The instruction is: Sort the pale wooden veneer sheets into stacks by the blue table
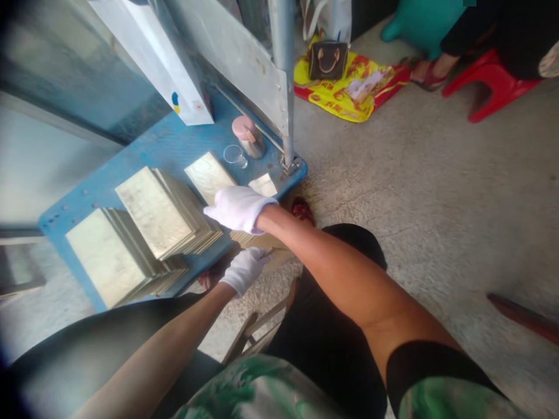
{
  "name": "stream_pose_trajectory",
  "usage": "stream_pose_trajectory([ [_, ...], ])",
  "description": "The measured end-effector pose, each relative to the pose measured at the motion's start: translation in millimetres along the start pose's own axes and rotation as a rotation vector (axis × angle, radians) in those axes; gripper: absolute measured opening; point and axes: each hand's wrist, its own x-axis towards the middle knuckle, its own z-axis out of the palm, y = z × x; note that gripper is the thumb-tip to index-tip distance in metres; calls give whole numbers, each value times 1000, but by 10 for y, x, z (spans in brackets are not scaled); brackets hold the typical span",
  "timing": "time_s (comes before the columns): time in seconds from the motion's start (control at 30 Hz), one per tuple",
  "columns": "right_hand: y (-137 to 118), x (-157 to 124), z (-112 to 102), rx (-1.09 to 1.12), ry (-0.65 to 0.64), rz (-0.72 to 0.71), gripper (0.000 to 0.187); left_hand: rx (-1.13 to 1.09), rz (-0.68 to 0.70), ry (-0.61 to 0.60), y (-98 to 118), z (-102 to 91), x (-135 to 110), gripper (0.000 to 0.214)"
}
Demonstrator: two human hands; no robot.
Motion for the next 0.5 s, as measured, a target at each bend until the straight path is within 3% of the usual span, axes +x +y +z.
stream_pose_trajectory([
  [0.5, 44, 210, -44, 85, 3, 20, 33, 58, 58, -34, 121, 11, 348, 38],
])
